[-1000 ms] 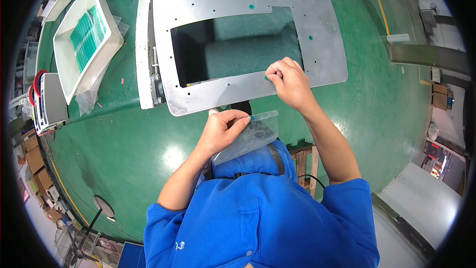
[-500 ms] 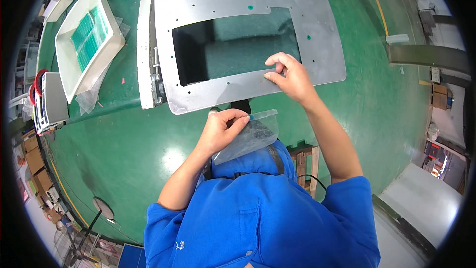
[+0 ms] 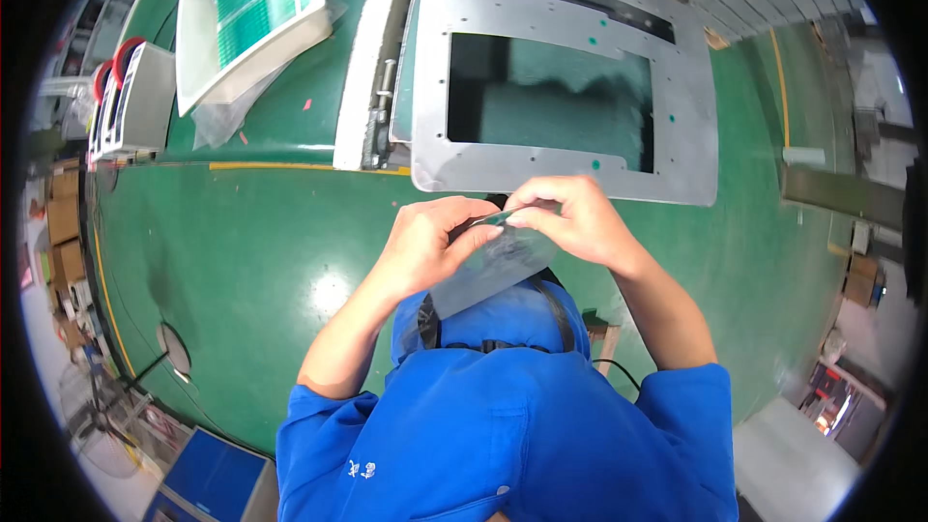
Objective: The recorder is applying circular green labels to the interior and exterior of metal housings.
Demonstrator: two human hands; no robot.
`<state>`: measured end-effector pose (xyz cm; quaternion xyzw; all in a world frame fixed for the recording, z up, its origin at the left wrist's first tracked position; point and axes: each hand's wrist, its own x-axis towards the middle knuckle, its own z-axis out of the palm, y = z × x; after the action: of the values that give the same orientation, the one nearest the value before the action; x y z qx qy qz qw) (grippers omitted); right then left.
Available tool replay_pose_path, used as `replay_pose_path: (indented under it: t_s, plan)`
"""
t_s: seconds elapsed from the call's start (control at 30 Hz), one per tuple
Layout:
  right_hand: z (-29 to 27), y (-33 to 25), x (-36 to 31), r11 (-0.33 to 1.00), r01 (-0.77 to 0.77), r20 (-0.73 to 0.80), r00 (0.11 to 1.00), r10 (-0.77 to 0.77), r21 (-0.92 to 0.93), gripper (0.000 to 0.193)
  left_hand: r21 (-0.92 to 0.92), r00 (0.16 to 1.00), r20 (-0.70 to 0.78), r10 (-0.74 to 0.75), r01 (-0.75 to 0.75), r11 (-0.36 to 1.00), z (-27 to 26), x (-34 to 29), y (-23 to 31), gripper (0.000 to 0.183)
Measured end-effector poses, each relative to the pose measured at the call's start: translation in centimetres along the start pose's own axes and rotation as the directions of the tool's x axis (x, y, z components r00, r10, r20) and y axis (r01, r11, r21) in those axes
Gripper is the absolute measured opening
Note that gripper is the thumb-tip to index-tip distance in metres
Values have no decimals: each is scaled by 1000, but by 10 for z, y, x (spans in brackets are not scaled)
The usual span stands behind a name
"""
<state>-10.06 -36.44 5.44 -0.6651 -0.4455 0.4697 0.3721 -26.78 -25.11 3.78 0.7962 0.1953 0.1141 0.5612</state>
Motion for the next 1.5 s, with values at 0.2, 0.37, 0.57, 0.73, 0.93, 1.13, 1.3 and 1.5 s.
replay_pose_path:
  t_s: [0.2,0.37,0.57,0.73,0.93,1.13,1.3,1.5]
  plan:
    - [21,-9,11,998,28,-69,997,-25,52,9,3,998,-60,27,-27,1000,-16,-12,-15,7]
    - [32,-3,19,948,248,-162,946,-282,-201,10,-67,998,-61,-34,30,997,-21,-14,-24,7]
    - [43,1,27,804,374,-208,836,-508,-462,10,-172,981,2,-192,189,967,-30,-9,-27,11]
    - [44,0,37,666,429,-148,764,-628,-610,10,-271,965,-20,-263,248,930,-31,-3,-35,14]
    - [20,5,100,993,115,-374,922,-103,9,4,-191,958,-158,-241,209,959,-22,7,-52,15]
    - [12,24,143,1000,23,-334,942,-25,-10,5,-31,969,-202,-144,140,990,-17,11,-57,16]
    - [14,28,150,999,15,-318,947,-31,-52,6,-44,965,-215,-148,141,989,-16,11,-60,17]
    - [13,32,152,998,16,-318,947,-33,-56,7,-47,964,-209,-164,158,986,-18,12,-57,17]
